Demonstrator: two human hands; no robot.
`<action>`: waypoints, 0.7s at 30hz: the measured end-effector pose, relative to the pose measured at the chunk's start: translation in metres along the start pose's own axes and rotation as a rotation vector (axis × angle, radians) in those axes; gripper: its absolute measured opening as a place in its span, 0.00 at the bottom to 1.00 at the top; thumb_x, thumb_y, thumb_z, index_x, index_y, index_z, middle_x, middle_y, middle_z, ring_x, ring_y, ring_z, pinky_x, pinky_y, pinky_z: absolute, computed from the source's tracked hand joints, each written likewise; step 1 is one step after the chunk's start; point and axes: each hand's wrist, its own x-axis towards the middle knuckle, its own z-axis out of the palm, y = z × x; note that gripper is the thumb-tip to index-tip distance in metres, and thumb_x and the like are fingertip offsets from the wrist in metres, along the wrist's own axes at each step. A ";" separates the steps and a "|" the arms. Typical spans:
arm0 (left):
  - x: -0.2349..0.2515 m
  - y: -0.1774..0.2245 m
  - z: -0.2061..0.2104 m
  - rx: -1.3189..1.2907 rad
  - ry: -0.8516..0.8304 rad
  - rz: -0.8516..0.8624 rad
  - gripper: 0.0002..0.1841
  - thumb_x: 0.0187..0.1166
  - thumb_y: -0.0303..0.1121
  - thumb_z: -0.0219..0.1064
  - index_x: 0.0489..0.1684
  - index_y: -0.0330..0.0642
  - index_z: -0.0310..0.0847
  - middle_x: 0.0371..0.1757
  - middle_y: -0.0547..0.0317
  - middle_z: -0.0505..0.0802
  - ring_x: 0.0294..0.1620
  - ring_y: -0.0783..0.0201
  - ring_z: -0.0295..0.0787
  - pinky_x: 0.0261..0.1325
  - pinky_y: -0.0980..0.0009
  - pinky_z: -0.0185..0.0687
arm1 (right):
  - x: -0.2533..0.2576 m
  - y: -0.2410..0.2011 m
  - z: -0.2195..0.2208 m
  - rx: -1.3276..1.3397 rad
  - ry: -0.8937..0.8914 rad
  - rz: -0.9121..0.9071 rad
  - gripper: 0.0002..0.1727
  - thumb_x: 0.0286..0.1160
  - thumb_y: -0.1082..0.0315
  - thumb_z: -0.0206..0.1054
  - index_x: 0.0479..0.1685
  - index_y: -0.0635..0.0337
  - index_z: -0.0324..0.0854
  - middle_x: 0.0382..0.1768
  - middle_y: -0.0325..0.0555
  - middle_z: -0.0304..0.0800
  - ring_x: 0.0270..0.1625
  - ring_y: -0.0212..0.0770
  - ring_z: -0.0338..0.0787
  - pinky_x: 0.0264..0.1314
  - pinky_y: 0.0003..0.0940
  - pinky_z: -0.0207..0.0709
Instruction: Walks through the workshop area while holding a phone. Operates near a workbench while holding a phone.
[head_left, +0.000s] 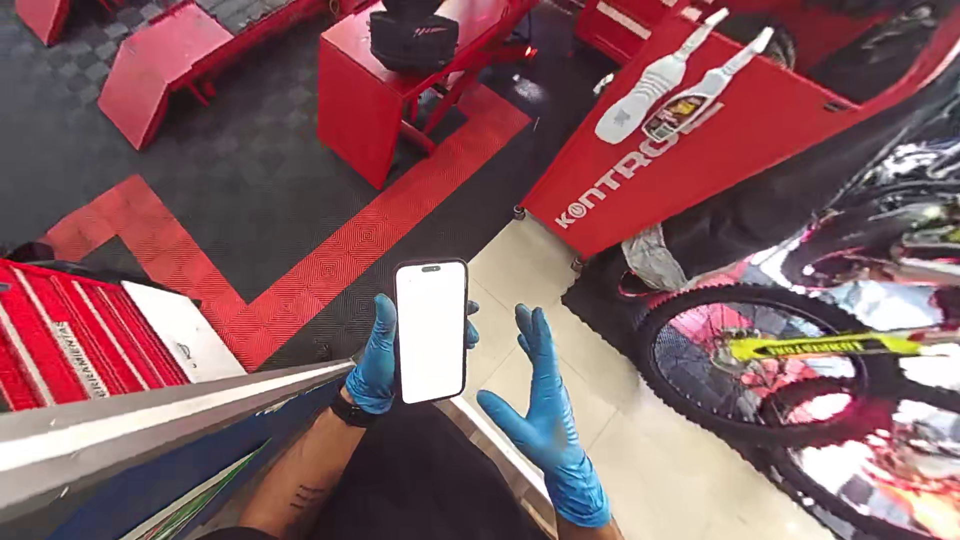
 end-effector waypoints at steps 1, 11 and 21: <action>0.018 0.004 -0.006 0.005 0.018 0.026 0.54 0.66 0.81 0.57 0.76 0.38 0.74 0.61 0.42 0.92 0.61 0.50 0.91 0.67 0.54 0.86 | 0.020 0.009 -0.004 0.007 -0.006 -0.004 0.64 0.64 0.40 0.77 0.95 0.65 0.42 0.91 0.64 0.54 0.92 0.51 0.59 0.91 0.48 0.61; 0.239 0.075 -0.110 -0.015 -0.008 0.077 0.55 0.68 0.81 0.54 0.78 0.35 0.70 0.64 0.38 0.89 0.61 0.48 0.90 0.66 0.53 0.86 | 0.260 0.100 -0.030 -0.045 0.001 0.024 0.65 0.62 0.43 0.79 0.94 0.69 0.42 0.90 0.64 0.55 0.91 0.51 0.61 0.90 0.46 0.64; 0.416 0.154 -0.165 0.037 0.041 0.175 0.50 0.71 0.79 0.54 0.76 0.40 0.74 0.62 0.40 0.90 0.61 0.49 0.91 0.66 0.53 0.87 | 0.468 0.166 -0.032 -0.083 -0.083 -0.022 0.66 0.57 0.42 0.82 0.93 0.69 0.46 0.90 0.65 0.56 0.91 0.52 0.60 0.92 0.48 0.60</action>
